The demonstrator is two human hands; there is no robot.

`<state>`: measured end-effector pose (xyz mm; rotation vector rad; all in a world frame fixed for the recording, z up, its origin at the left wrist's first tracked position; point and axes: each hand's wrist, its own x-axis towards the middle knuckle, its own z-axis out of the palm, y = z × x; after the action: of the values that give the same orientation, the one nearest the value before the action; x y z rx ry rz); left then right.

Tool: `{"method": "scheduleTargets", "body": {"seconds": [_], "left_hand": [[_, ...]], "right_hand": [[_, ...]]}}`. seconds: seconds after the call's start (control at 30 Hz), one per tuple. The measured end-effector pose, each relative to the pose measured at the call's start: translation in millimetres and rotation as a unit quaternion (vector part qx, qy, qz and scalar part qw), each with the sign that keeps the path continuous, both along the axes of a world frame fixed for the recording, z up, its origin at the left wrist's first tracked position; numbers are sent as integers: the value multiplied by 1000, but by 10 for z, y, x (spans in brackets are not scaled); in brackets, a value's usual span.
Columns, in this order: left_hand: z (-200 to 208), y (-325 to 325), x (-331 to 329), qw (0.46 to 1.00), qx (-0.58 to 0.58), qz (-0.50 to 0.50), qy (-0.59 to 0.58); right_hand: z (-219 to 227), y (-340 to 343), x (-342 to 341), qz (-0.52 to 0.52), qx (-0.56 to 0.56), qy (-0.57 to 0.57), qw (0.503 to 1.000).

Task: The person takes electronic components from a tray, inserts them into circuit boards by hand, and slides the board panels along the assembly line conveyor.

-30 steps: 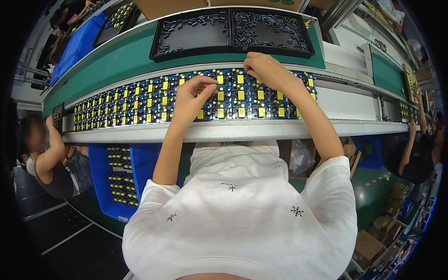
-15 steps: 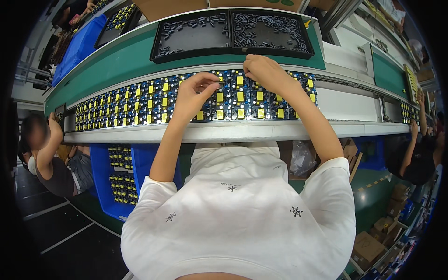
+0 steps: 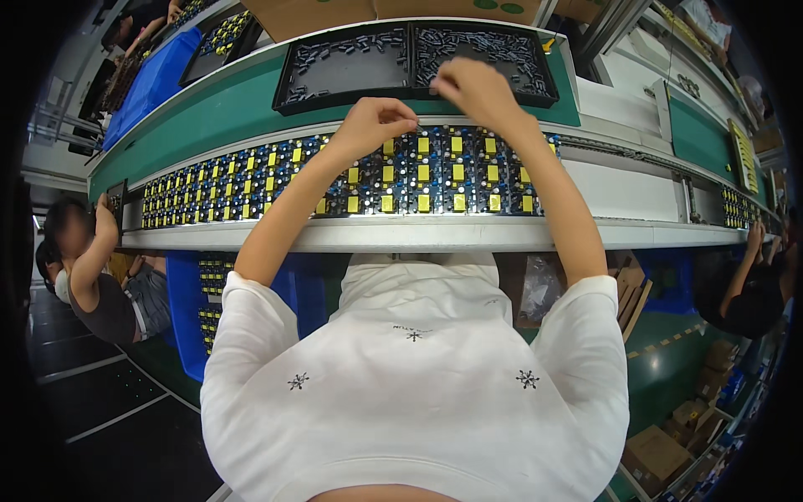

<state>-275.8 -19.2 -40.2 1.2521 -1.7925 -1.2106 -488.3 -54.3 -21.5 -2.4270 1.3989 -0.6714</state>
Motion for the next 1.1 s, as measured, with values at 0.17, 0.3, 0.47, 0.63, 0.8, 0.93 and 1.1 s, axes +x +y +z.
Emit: {"method": "scheduleTargets", "body": {"seconds": [0.17, 0.3, 0.47, 0.63, 0.8, 0.93, 1.1], "left_hand": [[24, -25, -199, 957, -160, -142, -194], [-21, -1, -245, 911, -280, -163, -257], [-63, -24, -283, 916, -253, -142, -278], [-64, -3, -314, 914, -253, -128, -289], [-27, 25, -352, 912, -241, -119, -310], [-12, 59, -349, 908, -251, -115, -316], [-6, 109, -353, 913, -271, -128, -277]], "right_hand": [[-214, -496, -139, -17, 24, -1, 1000], [-220, -590, -146, 52, 104, -11, 993], [-258, -654, -193, 124, 131, -4, 984], [-318, -701, -215, 147, 168, -60, 973], [-343, -672, -213, 122, 156, -133, 971], [-275, -659, -208, 91, 171, -109, 975], [-242, -601, -233, 74, 146, -136, 977]]}}
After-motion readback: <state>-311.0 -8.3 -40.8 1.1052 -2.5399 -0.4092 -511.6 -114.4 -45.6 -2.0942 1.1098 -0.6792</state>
